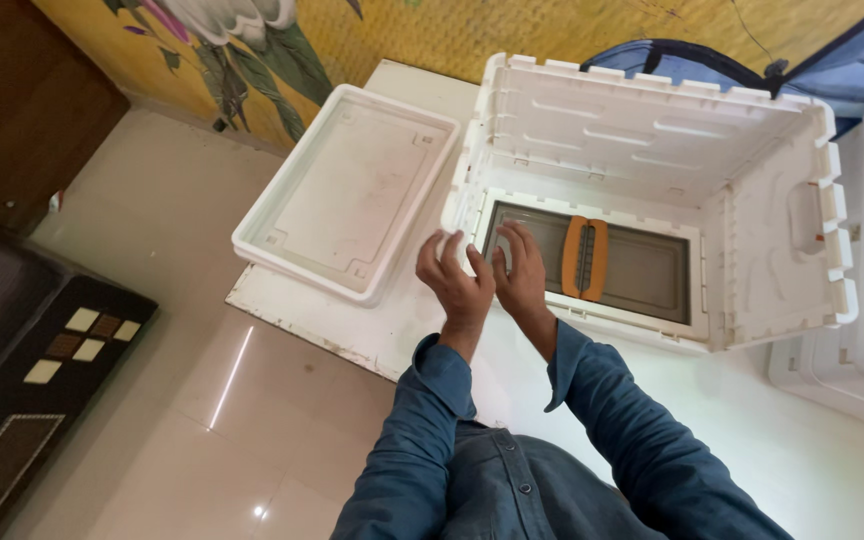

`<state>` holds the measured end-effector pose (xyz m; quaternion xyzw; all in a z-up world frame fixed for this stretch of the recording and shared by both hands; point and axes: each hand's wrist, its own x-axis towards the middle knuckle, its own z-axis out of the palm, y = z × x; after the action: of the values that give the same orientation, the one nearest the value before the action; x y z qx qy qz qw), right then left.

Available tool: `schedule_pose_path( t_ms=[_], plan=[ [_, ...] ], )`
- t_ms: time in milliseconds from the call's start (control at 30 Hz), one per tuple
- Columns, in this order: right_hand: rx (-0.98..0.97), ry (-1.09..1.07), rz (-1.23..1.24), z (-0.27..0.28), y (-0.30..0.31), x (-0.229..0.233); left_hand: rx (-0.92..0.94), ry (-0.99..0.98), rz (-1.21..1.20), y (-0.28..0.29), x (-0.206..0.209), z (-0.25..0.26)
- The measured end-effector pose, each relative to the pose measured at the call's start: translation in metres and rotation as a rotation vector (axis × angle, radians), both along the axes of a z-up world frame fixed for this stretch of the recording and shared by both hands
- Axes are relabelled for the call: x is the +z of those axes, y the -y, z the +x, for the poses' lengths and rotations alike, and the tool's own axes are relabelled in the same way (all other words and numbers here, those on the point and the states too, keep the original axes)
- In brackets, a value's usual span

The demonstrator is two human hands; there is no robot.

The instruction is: The person assembles a white plastic cooler by inserting a frame, placing a glass panel, closing the lid, and stacking it with other coolers. The person then lifts and repositions the stacked coolers on the table.

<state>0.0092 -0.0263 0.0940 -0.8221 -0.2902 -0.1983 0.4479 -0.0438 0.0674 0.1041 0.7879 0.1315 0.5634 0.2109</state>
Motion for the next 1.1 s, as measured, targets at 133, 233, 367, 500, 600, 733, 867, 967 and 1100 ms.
schedule_pose_path(
  t_ms=[133, 233, 367, 500, 600, 733, 867, 967, 1100],
  plan=[
    [0.122, 0.036, 0.100, -0.002, -0.026, 0.037, -0.210, -0.020, -0.255, -0.029, 0.028, -0.001],
    [0.254, -0.015, 0.165, -0.006, -0.039, 0.054, -0.427, -0.142, -0.398, -0.037, 0.036, -0.006],
    [0.286, -0.093, 0.131, -0.009, -0.047, 0.071, -0.495, -0.141, -0.501, -0.037, 0.033, -0.009],
    [0.268, -0.122, 0.057, -0.010, -0.038, 0.080, -0.502, -0.211, -0.474, -0.036, 0.021, -0.006],
    [0.262, -0.185, -0.014, -0.008, -0.034, 0.085, -0.503, -0.259, -0.512, -0.034, 0.013, -0.001],
    [0.268, -0.150, -0.040, -0.008, -0.030, 0.089, -0.481, -0.199, -0.487, -0.026, 0.011, 0.002],
    [0.285, -0.141, -0.056, -0.004, -0.024, 0.088, -0.374, -0.172, -0.456, -0.011, 0.019, 0.000],
    [0.311, -0.141, -0.047, 0.002, -0.016, 0.087, -0.226, -0.114, -0.341, 0.004, 0.032, -0.007],
    [0.201, -0.140, -0.059, 0.022, 0.002, 0.084, -0.172, 0.021, -0.066, 0.019, 0.050, -0.009]
  ],
)
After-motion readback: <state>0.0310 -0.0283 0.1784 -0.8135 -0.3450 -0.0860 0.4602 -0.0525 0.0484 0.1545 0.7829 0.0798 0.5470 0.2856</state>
